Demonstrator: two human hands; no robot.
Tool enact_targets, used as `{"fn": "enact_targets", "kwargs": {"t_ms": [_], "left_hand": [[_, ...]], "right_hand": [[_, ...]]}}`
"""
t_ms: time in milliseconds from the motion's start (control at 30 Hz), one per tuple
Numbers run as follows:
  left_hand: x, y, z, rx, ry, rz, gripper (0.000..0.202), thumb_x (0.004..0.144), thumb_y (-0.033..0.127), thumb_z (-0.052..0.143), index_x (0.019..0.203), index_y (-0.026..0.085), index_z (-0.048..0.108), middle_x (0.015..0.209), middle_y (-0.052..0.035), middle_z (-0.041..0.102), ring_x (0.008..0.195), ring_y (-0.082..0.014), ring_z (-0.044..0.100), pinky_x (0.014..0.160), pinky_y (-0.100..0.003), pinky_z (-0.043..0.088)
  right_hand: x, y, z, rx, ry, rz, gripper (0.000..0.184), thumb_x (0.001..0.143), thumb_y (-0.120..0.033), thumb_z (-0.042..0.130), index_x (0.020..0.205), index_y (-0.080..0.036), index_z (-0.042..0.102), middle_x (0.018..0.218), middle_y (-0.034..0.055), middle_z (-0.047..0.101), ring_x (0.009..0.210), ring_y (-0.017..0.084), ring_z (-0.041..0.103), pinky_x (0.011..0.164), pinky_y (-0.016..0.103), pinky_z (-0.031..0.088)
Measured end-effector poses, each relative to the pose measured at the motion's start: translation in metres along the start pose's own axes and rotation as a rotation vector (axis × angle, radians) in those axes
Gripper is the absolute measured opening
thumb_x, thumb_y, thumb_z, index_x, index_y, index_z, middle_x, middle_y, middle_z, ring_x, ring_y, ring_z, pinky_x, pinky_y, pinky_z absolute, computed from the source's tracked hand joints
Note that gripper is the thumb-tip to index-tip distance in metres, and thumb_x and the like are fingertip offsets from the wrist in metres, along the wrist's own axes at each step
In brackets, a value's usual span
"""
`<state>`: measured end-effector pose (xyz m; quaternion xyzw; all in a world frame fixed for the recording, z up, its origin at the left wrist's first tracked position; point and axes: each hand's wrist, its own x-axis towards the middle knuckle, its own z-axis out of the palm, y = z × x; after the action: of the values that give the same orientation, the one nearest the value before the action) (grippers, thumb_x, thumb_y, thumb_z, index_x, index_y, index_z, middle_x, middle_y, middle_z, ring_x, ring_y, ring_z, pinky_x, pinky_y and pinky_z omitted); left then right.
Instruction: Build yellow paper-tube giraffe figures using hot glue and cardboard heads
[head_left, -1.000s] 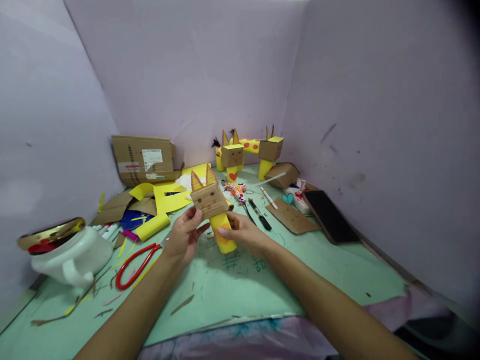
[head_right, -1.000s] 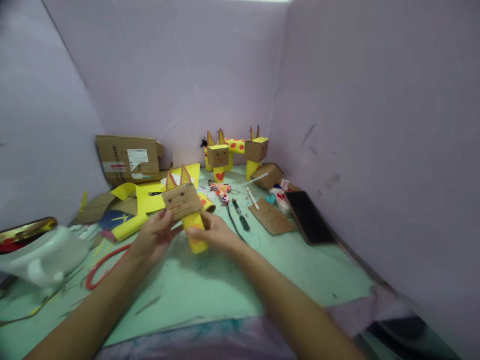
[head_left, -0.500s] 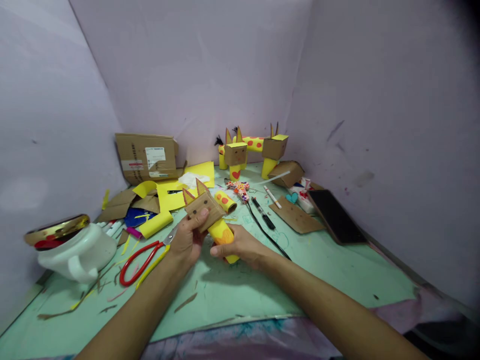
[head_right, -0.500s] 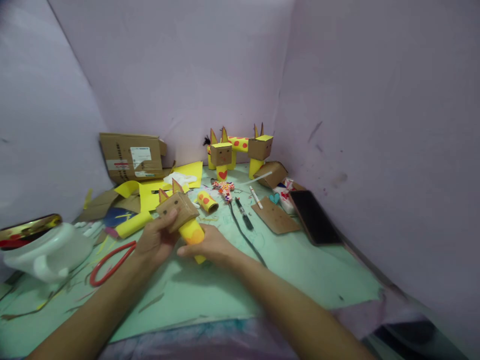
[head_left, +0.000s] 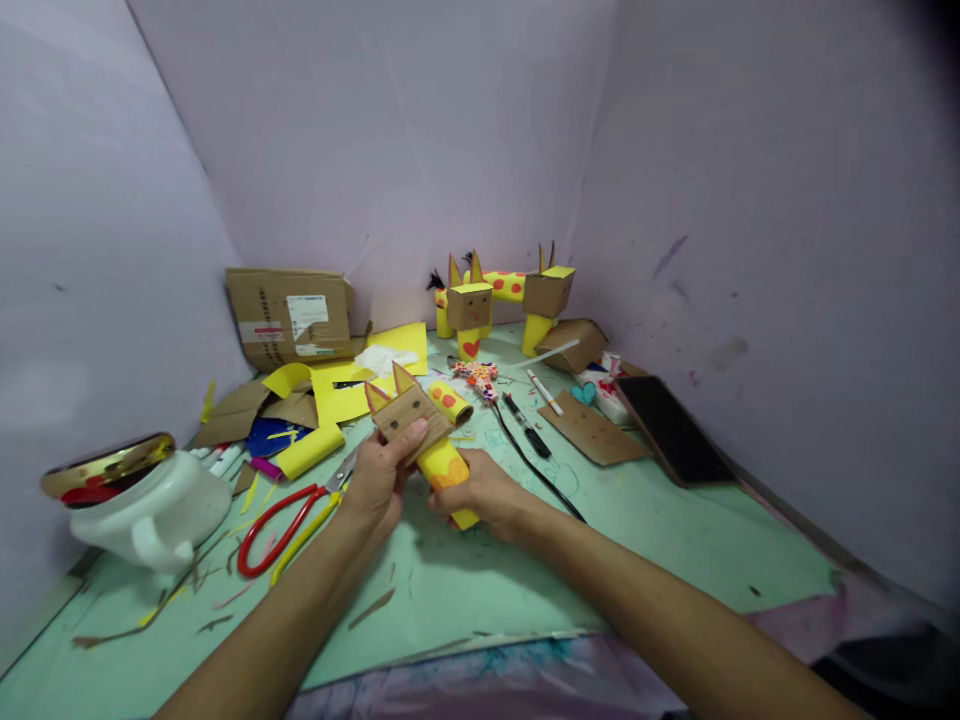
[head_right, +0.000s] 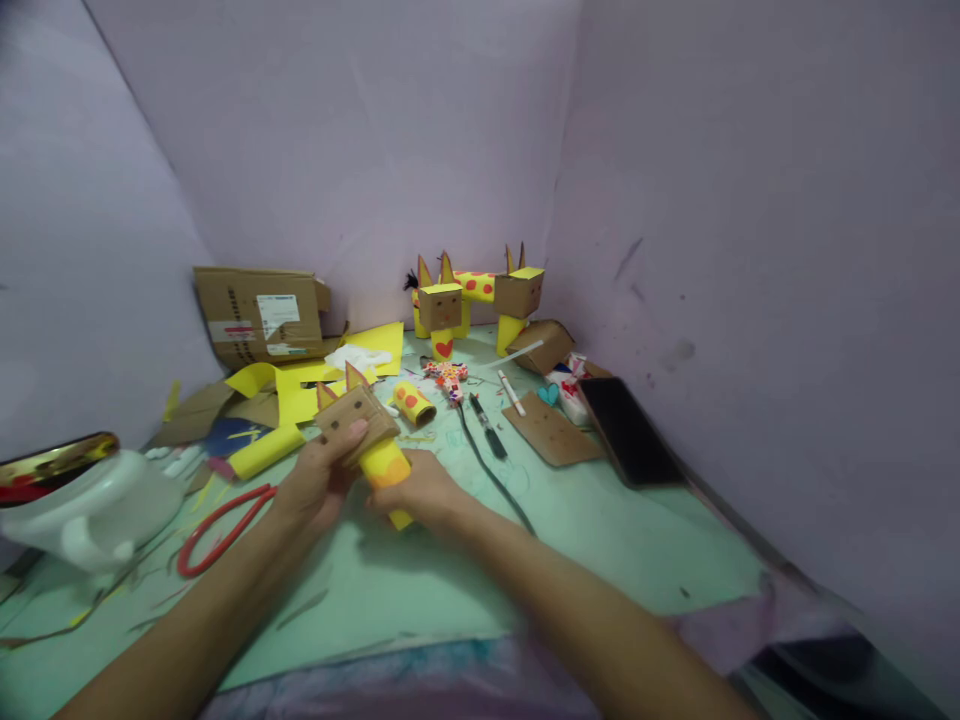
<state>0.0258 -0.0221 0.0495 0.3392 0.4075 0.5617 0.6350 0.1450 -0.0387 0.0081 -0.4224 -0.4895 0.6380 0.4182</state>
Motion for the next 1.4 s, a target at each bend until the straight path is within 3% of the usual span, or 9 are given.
{"fn": "enact_targets", "kwargs": {"t_ms": [767, 833, 933, 1000, 1133, 1233, 1400], "left_hand": [[0.000, -0.002, -0.001, 0.055, -0.013, 0.019, 0.040, 0.054, 0.023, 0.077, 0.090, 0.013, 0.063, 0.082, -0.0034, 0.069, 0.078, -0.0189, 0.063, 0.068, -0.028, 0.049], [0.000, 0.001, -0.001, 0.066, -0.056, 0.012, 0.044, 0.055, 0.028, 0.077, 0.094, 0.014, 0.062, 0.088, -0.0047, 0.069, 0.083, -0.0207, 0.063, 0.069, -0.028, 0.048], [0.002, 0.008, -0.003, 0.033, -0.230, -0.017, 0.049, 0.063, 0.045, 0.071, 0.101, 0.017, 0.060, 0.100, -0.0082, 0.068, 0.091, -0.0241, 0.061, 0.069, -0.032, 0.047], [0.004, 0.012, -0.006, -0.017, -0.267, -0.043, 0.047, 0.068, 0.050, 0.065, 0.102, 0.019, 0.058, 0.103, -0.0092, 0.066, 0.091, -0.0237, 0.061, 0.070, -0.033, 0.047], [0.005, 0.012, -0.011, -0.060, -0.157, -0.105, 0.033, 0.071, 0.037, 0.064, 0.098, 0.017, 0.059, 0.097, -0.0084, 0.065, 0.086, -0.0205, 0.061, 0.071, -0.033, 0.048], [0.003, 0.006, -0.010, -0.033, -0.176, -0.112, 0.026, 0.068, 0.031, 0.065, 0.088, 0.015, 0.062, 0.088, -0.0080, 0.066, 0.082, -0.0201, 0.061, 0.070, -0.032, 0.048], [-0.002, -0.004, -0.007, 0.106, -0.127, 0.003, 0.028, 0.059, 0.030, 0.073, 0.081, 0.016, 0.063, 0.084, -0.0043, 0.064, 0.079, -0.0172, 0.059, 0.069, -0.028, 0.045]], "right_hand": [[0.000, 0.001, 0.000, -0.012, -0.001, 0.009, 0.025, 0.050, -0.013, 0.068, 0.070, -0.016, 0.055, 0.055, -0.0058, 0.052, 0.043, 0.008, 0.046, 0.039, 0.021, 0.039], [0.000, -0.004, 0.000, 0.045, -0.004, -0.003, 0.024, 0.049, -0.012, 0.067, 0.070, -0.016, 0.055, 0.055, -0.0056, 0.053, 0.042, 0.008, 0.045, 0.039, 0.021, 0.038], [0.000, -0.014, -0.001, 0.252, -0.001, -0.039, 0.024, 0.050, -0.012, 0.067, 0.071, -0.016, 0.057, 0.055, -0.0047, 0.054, 0.045, 0.008, 0.046, 0.043, 0.021, 0.039], [-0.002, -0.020, -0.004, 0.397, -0.032, -0.036, 0.026, 0.052, -0.013, 0.068, 0.076, -0.016, 0.058, 0.057, -0.0040, 0.055, 0.048, 0.008, 0.048, 0.046, 0.021, 0.041], [-0.005, -0.026, -0.011, 0.531, -0.081, 0.035, 0.027, 0.055, -0.016, 0.068, 0.081, -0.015, 0.061, 0.061, -0.0020, 0.058, 0.051, 0.010, 0.052, 0.054, 0.025, 0.046], [-0.005, -0.026, -0.013, 0.574, -0.081, 0.050, 0.022, 0.056, -0.019, 0.067, 0.077, -0.014, 0.062, 0.063, -0.0002, 0.059, 0.053, 0.011, 0.052, 0.054, 0.024, 0.045], [0.000, -0.022, -0.016, 0.438, 0.029, -0.088, 0.025, 0.056, -0.026, 0.072, 0.078, -0.016, 0.062, 0.067, -0.0007, 0.059, 0.058, 0.011, 0.053, 0.052, 0.022, 0.041]]}}
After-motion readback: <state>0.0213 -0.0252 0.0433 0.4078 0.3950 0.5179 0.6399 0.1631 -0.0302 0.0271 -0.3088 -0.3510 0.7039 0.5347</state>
